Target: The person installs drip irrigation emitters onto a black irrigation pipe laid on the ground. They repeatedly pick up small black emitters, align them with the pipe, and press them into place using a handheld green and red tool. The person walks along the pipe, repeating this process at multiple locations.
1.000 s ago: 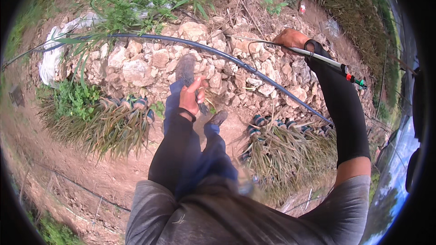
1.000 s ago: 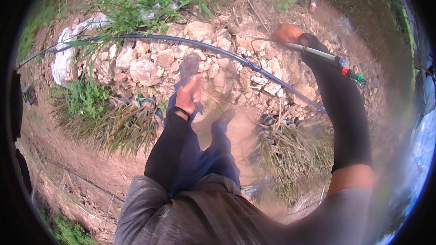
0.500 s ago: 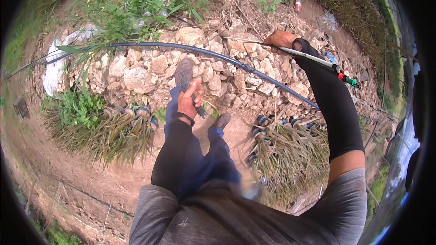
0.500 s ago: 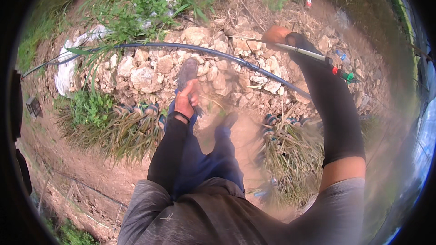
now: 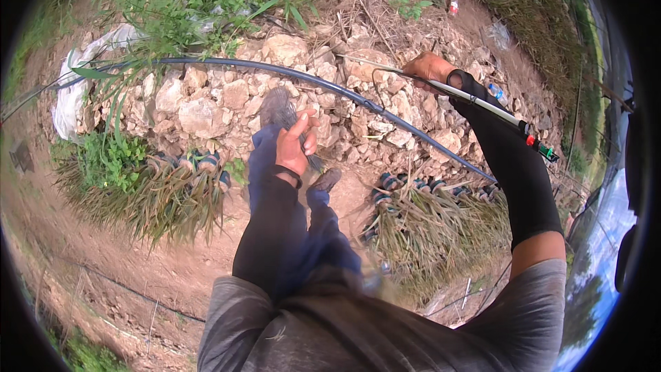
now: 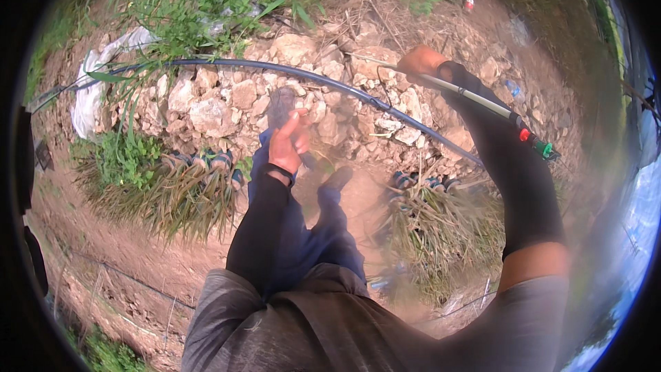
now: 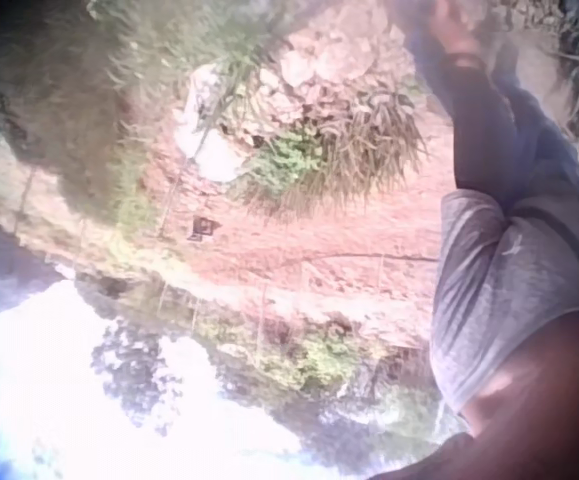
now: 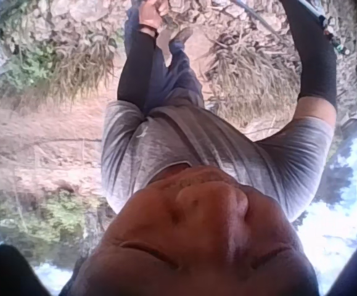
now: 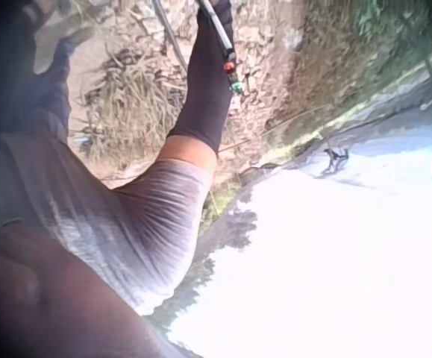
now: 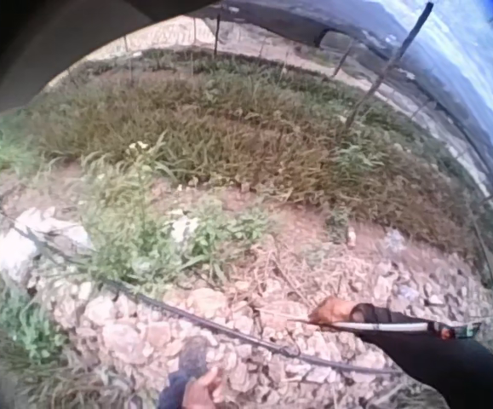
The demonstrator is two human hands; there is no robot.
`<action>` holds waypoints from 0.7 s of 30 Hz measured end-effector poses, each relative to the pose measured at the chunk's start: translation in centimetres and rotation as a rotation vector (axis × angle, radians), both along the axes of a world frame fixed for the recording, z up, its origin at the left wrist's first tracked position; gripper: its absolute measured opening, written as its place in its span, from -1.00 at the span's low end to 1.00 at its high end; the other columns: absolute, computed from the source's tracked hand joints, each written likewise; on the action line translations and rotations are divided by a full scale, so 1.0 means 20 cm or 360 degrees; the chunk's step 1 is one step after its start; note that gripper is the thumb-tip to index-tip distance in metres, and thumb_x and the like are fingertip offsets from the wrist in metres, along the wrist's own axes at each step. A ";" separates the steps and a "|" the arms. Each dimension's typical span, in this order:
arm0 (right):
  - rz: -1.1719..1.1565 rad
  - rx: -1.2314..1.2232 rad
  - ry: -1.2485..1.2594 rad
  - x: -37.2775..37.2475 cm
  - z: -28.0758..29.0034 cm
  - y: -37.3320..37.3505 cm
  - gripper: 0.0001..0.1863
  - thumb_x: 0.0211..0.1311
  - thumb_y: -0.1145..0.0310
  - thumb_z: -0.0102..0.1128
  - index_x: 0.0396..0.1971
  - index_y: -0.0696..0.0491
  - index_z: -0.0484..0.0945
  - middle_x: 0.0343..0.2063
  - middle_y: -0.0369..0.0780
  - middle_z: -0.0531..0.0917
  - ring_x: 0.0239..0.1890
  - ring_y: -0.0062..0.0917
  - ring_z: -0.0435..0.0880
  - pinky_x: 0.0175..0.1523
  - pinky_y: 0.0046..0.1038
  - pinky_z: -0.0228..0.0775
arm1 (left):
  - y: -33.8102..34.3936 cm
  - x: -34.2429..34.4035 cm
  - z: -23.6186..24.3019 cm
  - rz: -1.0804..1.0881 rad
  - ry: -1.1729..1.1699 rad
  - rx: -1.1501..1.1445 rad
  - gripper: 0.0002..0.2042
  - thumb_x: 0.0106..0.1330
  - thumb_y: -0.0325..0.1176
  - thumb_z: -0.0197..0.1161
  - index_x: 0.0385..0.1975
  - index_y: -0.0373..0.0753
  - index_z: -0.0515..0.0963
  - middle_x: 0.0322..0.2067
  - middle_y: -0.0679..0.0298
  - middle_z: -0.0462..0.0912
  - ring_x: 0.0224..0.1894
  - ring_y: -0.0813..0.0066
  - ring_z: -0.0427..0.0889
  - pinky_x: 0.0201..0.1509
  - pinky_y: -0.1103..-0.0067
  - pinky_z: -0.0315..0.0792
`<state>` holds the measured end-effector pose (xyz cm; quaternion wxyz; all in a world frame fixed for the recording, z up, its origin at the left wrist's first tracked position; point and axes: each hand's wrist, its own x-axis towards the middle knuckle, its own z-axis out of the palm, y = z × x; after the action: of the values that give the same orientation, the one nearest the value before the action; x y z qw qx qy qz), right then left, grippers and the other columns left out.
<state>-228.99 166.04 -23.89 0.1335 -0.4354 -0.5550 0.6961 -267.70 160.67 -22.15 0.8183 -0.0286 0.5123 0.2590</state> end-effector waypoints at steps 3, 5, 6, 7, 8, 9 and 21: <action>-0.0046 0.0045 0.0418 0.00 -0.08 0.01 -0.69 0.13 0.15 0.09 -0.44 0.14 0.49 -0.75 -0.38 0.40 -0.76 -0.70 0.32 -0.67 -0.61 0.13 | -0.01 -0.02 0.01 0.0016 -0.0041 0.0048 -0.73 0.34 -0.26 0.11 -0.08 -0.29 0.47 -0.38 0.27 0.53 -0.67 0.67 0.24 -0.64 0.68 0.10; -0.0013 -0.0255 0.0192 0.09 -0.06 0.02 -0.68 0.26 0.19 -0.03 -0.24 0.15 0.52 -0.72 -0.42 0.38 -0.78 -0.77 0.28 -0.73 -0.67 0.10 | -0.05 -0.06 -0.01 0.0052 -0.0041 0.0069 -0.73 0.35 -0.26 0.11 -0.08 -0.29 0.47 -0.36 0.27 0.52 -0.67 0.67 0.25 -0.64 0.68 0.09; -0.0033 -0.0448 0.0000 0.09 0.00 0.02 -0.66 0.33 0.22 -0.09 -0.13 0.15 0.53 -0.71 -0.44 0.37 -0.79 -0.81 0.26 -0.76 -0.71 0.09 | -0.09 -0.09 0.00 0.0081 -0.0023 0.0054 -0.73 0.35 -0.26 0.11 -0.08 -0.29 0.46 -0.35 0.27 0.51 -0.67 0.67 0.24 -0.64 0.68 0.10; -0.0161 -0.0638 -0.0235 0.08 0.04 0.02 -0.65 0.35 0.20 -0.08 -0.09 0.14 0.51 -0.70 -0.44 0.36 -0.79 -0.81 0.25 -0.75 -0.74 0.09 | -0.12 -0.12 0.00 0.0106 -0.0005 0.0037 -0.73 0.35 -0.26 0.11 -0.08 -0.30 0.46 -0.35 0.27 0.51 -0.67 0.66 0.24 -0.64 0.68 0.10; -0.0329 -0.0833 -0.0463 0.08 0.08 0.04 -0.63 0.37 0.17 -0.08 -0.05 0.13 0.49 -0.69 -0.44 0.35 -0.78 -0.82 0.24 -0.75 -0.77 0.09 | -0.14 -0.15 -0.01 0.0138 -0.0016 0.0052 -0.72 0.35 -0.25 0.11 -0.07 -0.29 0.46 -0.35 0.28 0.50 -0.67 0.67 0.25 -0.64 0.69 0.10; -0.0528 -0.1023 -0.0669 0.06 0.14 0.04 -0.62 0.39 0.15 -0.07 0.00 0.12 0.47 -0.68 -0.44 0.34 -0.78 -0.83 0.24 -0.74 -0.80 0.09 | -0.17 -0.17 -0.03 0.0139 -0.0013 0.0079 -0.72 0.35 -0.24 0.11 -0.07 -0.29 0.46 -0.35 0.29 0.50 -0.67 0.68 0.25 -0.64 0.69 0.10; -0.2025 -0.0970 -0.0396 -0.20 0.37 -1.16 -0.61 0.35 0.13 0.00 -0.03 0.13 0.43 -0.52 -0.22 0.62 -0.67 -0.66 0.49 -0.59 -0.63 0.40 | -0.54 -0.33 0.01 0.0182 -0.0143 0.0060 -0.71 0.40 -0.17 0.07 -0.02 -0.19 0.45 -0.37 0.35 0.49 -0.66 0.68 0.23 -0.63 0.68 0.12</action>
<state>-232.89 142.92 -16.43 0.3217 -0.7687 0.0143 0.5526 -274.35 149.94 -21.87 0.8247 -0.0540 0.4677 0.3133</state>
